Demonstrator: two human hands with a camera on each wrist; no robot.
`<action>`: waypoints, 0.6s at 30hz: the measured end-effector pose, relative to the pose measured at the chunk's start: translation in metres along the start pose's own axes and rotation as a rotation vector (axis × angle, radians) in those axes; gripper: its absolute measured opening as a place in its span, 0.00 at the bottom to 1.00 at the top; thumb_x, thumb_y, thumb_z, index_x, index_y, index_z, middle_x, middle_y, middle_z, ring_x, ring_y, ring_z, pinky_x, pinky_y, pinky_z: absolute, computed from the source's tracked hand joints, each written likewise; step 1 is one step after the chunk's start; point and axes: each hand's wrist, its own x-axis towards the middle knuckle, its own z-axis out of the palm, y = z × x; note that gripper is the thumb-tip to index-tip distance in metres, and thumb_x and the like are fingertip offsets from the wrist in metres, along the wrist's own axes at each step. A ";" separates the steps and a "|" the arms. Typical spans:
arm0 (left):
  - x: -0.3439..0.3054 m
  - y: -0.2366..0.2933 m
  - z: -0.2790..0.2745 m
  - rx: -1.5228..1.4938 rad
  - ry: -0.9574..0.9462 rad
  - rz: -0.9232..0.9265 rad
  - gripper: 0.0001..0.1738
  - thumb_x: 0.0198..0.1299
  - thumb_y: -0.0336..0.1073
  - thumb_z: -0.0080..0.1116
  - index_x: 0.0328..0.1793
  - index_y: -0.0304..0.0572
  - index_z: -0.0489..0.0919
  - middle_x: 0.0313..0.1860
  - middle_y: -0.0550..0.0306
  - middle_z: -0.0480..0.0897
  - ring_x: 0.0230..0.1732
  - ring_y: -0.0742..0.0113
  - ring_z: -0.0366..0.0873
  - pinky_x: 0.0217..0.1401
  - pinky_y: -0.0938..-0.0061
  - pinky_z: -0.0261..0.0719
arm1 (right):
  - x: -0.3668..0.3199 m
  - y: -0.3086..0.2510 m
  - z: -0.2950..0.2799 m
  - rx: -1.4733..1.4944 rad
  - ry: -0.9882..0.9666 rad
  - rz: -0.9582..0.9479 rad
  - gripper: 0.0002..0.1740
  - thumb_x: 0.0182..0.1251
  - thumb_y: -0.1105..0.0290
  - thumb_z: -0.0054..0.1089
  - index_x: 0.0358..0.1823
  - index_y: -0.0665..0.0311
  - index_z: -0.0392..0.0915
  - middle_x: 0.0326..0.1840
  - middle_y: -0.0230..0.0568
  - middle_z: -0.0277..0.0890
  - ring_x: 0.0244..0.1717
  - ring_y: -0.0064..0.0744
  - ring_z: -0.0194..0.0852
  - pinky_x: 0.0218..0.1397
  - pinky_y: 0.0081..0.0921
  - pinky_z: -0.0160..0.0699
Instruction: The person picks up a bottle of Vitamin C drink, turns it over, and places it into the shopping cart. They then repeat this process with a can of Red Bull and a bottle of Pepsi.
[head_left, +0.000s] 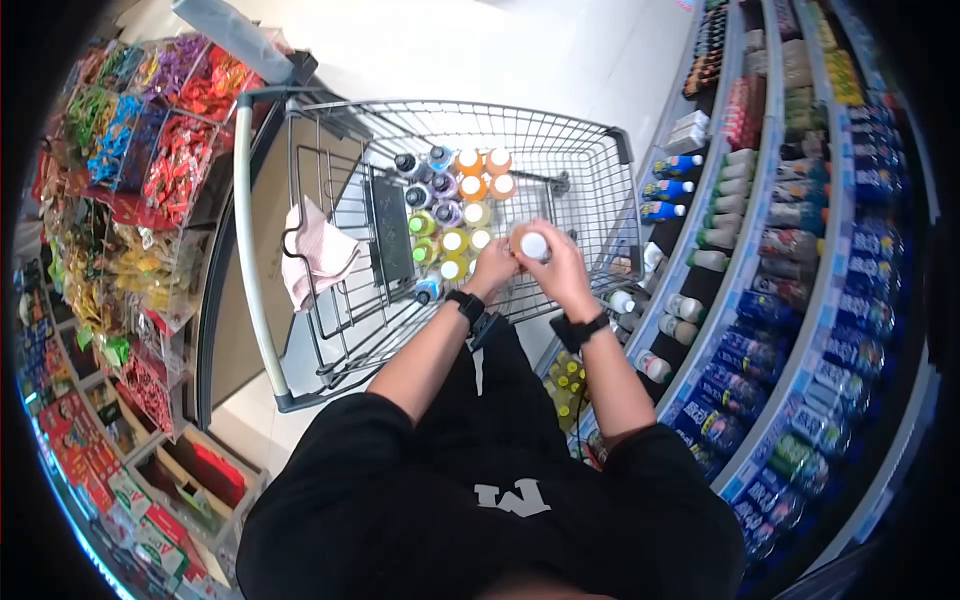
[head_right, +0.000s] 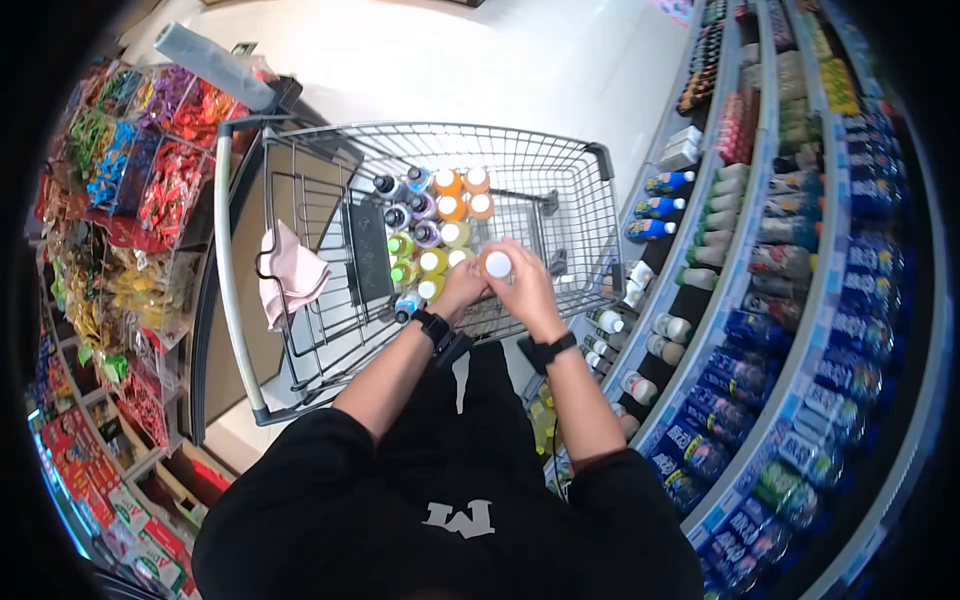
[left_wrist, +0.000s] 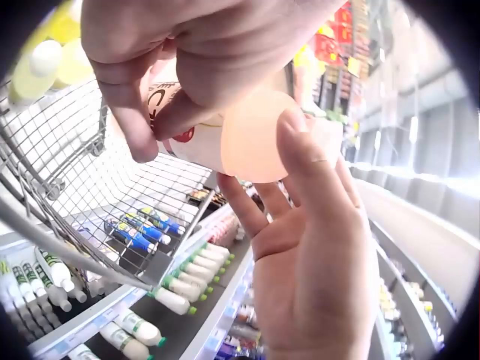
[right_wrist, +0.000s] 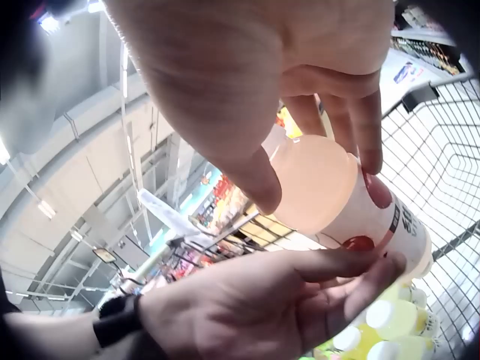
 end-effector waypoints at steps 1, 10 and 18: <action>0.013 -0.010 -0.003 -0.062 -0.044 0.034 0.20 0.63 0.21 0.54 0.62 0.31 0.72 0.47 0.51 0.83 0.44 0.65 0.85 0.50 0.74 0.85 | 0.006 0.014 0.009 0.016 -0.026 0.013 0.23 0.52 0.72 0.74 0.51 0.61 0.78 0.54 0.51 0.81 0.57 0.56 0.78 0.57 0.41 0.78; 0.120 -0.092 -0.027 -0.693 -0.155 -0.069 0.19 0.58 0.17 0.46 0.56 0.36 0.74 0.53 0.55 0.80 0.55 0.62 0.79 0.61 0.68 0.76 | 0.057 0.120 0.087 0.099 -0.225 0.114 0.16 0.56 0.75 0.68 0.46 0.60 0.75 0.53 0.49 0.73 0.46 0.60 0.79 0.51 0.43 0.80; 0.102 -0.059 -0.011 -0.681 0.006 -0.163 0.36 0.50 0.12 0.39 0.67 0.45 0.65 0.68 0.61 0.67 0.63 0.64 0.70 0.60 0.64 0.74 | 0.064 0.160 0.124 0.081 -0.237 0.182 0.23 0.54 0.75 0.71 0.52 0.63 0.75 0.55 0.50 0.65 0.52 0.56 0.76 0.54 0.40 0.78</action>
